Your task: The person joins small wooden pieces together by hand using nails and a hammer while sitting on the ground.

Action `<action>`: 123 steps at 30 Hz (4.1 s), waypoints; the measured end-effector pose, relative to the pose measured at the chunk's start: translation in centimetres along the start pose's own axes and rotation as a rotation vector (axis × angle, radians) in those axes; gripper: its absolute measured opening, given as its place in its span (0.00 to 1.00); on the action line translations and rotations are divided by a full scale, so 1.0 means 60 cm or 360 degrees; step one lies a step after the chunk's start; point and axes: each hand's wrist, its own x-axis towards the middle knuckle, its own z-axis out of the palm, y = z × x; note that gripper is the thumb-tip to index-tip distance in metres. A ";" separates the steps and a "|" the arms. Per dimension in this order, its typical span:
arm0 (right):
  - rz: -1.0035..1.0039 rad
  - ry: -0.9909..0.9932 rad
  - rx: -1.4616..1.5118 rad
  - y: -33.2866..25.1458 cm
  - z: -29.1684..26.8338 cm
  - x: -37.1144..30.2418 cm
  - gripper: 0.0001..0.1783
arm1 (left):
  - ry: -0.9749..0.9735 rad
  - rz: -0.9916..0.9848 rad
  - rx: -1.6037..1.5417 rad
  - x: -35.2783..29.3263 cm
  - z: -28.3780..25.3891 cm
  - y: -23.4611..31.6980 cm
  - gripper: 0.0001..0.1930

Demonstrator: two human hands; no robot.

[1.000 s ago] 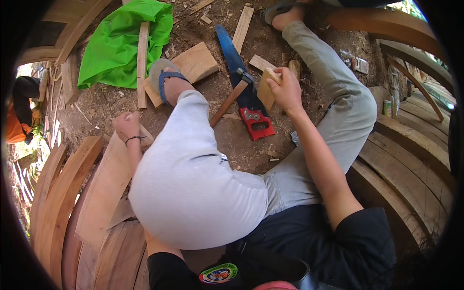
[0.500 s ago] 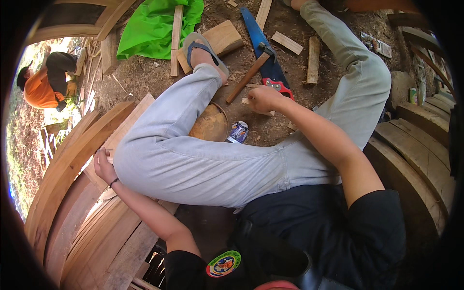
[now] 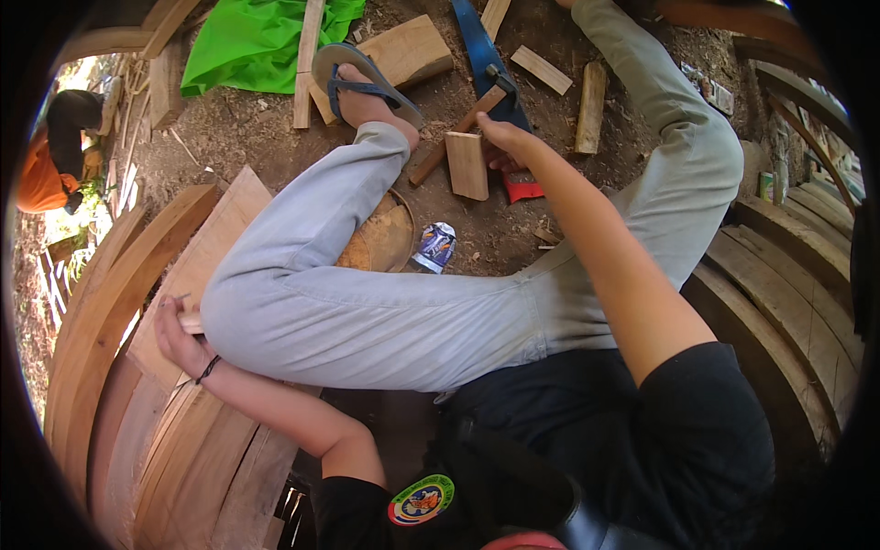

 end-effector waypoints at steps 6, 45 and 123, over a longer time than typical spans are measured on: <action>-0.0120 0.0969 -0.0351 -0.057 0.055 0.037 0.39 | 0.0246 0.0392 0.0314 -0.024 -0.073 0.110 0.16; -0.0579 0.2101 -0.1284 0.082 -0.091 -0.067 0.13 | -0.0756 0.0430 -0.0454 -0.227 0.073 0.171 0.08; -0.1336 0.1000 -0.2003 0.057 0.033 -0.089 0.51 | -0.1881 -0.0239 -0.0186 -0.302 0.422 0.109 0.11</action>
